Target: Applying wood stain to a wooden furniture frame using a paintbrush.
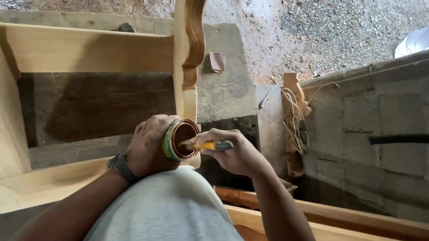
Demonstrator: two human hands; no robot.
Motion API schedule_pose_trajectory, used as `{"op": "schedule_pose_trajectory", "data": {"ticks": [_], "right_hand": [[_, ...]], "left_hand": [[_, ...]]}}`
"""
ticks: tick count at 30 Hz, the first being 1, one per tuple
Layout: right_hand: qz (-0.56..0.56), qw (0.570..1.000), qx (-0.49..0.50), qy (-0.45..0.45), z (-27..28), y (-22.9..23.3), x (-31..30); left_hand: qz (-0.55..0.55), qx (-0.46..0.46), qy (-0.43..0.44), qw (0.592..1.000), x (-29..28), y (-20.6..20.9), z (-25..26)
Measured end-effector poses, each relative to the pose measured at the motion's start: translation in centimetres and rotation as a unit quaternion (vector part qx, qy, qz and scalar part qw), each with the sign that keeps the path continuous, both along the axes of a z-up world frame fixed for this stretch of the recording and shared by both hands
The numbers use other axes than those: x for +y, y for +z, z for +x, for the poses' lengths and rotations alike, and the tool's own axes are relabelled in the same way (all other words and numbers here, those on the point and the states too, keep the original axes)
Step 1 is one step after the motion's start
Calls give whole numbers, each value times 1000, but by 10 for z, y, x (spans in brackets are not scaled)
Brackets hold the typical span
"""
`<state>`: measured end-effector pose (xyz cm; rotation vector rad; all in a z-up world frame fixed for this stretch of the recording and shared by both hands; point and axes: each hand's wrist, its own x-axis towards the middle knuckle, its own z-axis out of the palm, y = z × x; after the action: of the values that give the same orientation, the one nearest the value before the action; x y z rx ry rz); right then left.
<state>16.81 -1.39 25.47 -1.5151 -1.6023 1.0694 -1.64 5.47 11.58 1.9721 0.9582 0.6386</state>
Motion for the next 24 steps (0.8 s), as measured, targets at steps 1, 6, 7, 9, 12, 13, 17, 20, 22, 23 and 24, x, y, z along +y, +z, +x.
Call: {"op": "schedule_pose_trajectory", "data": {"ticks": [1, 6, 7, 9, 12, 13, 17, 20, 22, 23, 24], "right_hand": [[0, 1000, 0, 2, 5, -4, -3], [-21, 997, 50, 63, 19, -8, -6], [-20, 996, 50, 66, 22, -1, -5], [-69, 994, 42, 74, 28, 12, -4], [-82, 993, 31, 74, 40, 13, -8], [-82, 993, 31, 73, 46, 11, -11], [-68, 997, 4, 39, 58, 8, -13], [-14, 998, 48, 33, 50, -6, -10], [30, 994, 92, 52, 42, -13, -6], [22, 992, 100, 71, 37, -12, -4], [15, 990, 107, 91, 32, -11, -2]], "left_hand": [[0, 0, 2, 1000, 5, 5, -1], [13, -26, -24, 999, 7, -4, -5], [14, -25, -21, 999, 7, -6, -5], [27, -21, -39, 999, 7, -12, -4], [38, -24, -24, 999, 5, -15, -2], [37, -24, -24, 999, 5, -16, -1], [68, -32, 17, 997, 4, -9, 1], [76, -34, 37, 996, -2, -5, 4], [75, -34, 48, 995, -3, -4, 5], [89, -43, 54, 994, -4, -4, 4], [104, -54, 61, 991, -3, -3, 4]]}}
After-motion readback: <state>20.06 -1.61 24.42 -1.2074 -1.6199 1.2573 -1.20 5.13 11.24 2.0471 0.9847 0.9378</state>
